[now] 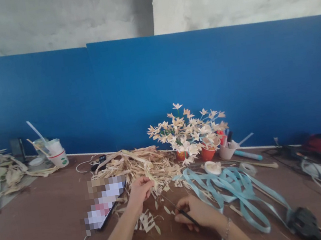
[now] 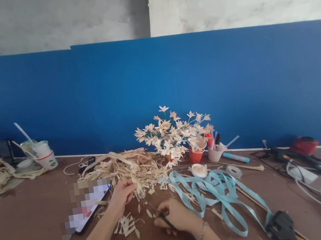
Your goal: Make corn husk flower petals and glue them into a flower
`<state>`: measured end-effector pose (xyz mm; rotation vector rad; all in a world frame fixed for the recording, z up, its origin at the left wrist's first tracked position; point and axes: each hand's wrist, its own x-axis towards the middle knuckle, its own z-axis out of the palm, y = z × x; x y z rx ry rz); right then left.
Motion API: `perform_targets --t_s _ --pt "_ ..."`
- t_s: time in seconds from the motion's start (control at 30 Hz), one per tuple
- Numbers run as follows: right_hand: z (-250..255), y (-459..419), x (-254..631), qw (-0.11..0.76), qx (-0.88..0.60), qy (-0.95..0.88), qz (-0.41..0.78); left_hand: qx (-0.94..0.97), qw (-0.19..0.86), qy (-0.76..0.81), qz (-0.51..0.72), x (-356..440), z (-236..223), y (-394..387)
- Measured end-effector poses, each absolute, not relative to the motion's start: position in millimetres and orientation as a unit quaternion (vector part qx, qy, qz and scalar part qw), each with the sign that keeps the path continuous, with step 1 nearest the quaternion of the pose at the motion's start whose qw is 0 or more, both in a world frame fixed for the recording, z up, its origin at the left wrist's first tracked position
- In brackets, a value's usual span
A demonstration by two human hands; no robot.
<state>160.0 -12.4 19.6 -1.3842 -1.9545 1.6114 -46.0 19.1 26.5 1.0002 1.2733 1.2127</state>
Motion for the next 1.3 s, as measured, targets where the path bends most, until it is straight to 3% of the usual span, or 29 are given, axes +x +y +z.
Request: perform_targets --t_s 0.4,1.3 --pt "15 -10 163 0.14 -0.464 -0.672 0.56 0.392 0.534 0.493 0.564 -48 26 20" --pt "22 -15 161 0.141 -0.478 -0.669 0.552 0.441 0.608 0.423 0.507 -43 26 14"
